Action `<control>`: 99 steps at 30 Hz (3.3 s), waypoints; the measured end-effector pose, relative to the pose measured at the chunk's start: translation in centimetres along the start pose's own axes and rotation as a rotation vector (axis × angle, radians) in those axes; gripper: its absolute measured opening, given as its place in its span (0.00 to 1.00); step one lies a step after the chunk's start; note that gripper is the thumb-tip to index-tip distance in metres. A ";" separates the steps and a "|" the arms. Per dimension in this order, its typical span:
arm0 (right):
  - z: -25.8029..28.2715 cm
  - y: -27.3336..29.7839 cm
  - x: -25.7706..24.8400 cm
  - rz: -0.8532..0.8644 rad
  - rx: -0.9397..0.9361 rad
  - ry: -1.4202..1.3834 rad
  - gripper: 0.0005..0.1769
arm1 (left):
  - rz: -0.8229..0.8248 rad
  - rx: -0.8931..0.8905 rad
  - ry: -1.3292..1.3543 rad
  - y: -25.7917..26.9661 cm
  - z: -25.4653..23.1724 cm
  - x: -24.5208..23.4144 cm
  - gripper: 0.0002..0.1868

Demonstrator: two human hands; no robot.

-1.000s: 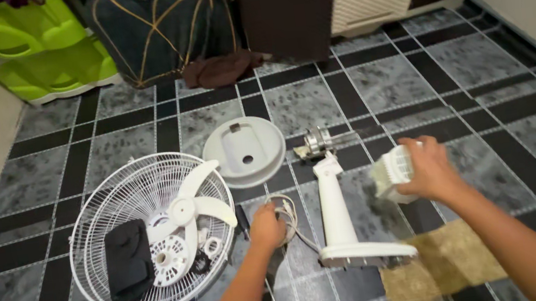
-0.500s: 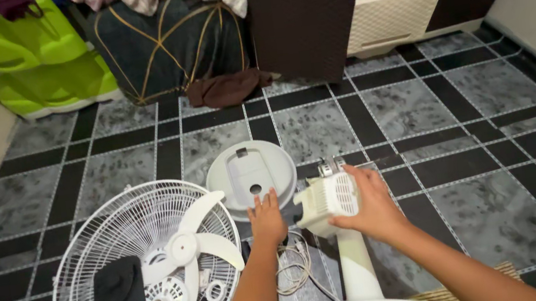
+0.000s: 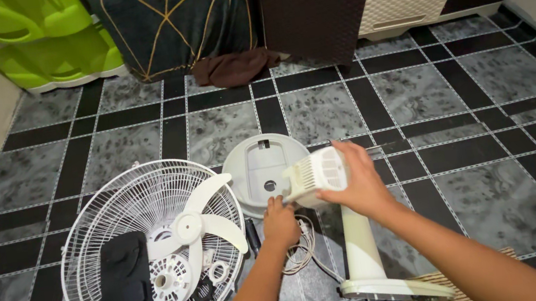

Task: The person assembles a disassembled electric fan on the floor. They attach the motor to the stand, place the fan blade onto the motor shaft, and then use a screwdriver to secure the fan base to the stand.

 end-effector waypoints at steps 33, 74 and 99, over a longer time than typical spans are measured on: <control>-2.8 -8.7 14.5 0.187 -0.103 -0.253 0.64 | -0.595 -0.235 0.518 -0.8 -0.3 -15.6 0.59; -10.1 -0.3 24.8 0.509 0.275 -0.690 0.53 | -0.657 -0.267 0.572 0.8 -0.6 -12.5 0.27; -2.5 3.8 12.0 0.322 -0.067 -0.217 0.45 | -0.362 -0.016 0.343 4.8 -3.5 -17.8 0.40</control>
Point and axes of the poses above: each hand's wrist, its own y-axis away from the middle knuckle, its own x-axis out of the palm, z = x × y, the point moved 5 cm from there along -y, towards the middle knuckle, and after that the axes turned 4 degrees about y, right-handed, at the moved point
